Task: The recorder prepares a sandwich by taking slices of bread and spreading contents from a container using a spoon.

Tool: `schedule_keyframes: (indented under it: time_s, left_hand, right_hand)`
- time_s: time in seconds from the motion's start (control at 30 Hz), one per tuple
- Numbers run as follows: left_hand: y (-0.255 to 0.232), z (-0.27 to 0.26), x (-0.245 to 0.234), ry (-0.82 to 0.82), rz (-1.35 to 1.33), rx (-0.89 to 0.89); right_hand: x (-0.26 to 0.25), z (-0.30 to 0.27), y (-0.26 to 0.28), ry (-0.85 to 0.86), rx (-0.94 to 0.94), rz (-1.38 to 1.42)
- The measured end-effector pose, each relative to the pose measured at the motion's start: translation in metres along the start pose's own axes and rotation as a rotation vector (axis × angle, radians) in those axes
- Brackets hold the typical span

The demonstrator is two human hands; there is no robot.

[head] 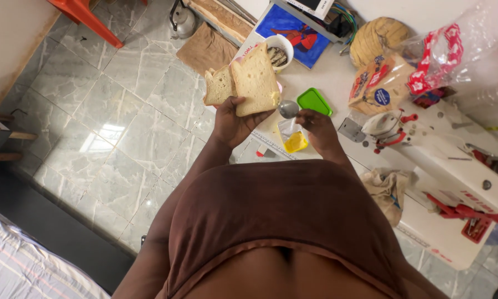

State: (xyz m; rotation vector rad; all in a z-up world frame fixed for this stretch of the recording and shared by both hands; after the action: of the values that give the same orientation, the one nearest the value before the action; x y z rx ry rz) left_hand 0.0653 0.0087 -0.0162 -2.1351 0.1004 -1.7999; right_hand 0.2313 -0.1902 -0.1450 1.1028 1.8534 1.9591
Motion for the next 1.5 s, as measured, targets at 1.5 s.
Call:
schedule_keyframes:
  time_s: [1.5]
  left_hand:
    - [-0.062, 0.065, -0.025, 0.114, -0.013, -0.108]
  right_hand:
    - [0.174, 0.017, 0.170, -0.156, -0.422, -1.097]
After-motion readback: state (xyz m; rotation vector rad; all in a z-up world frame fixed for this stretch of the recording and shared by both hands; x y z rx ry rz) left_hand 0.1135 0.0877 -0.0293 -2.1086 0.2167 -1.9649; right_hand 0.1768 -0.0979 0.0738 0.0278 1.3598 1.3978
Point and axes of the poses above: each hand's wrist, its own z-axis towards the middle knuckle, its own x-axis out of the palm, y = z × x, the point moved 6 cm from there along z, towards the middle knuckle, and after that the axes turned 3 degrees about -y, right-handed, at the moved point
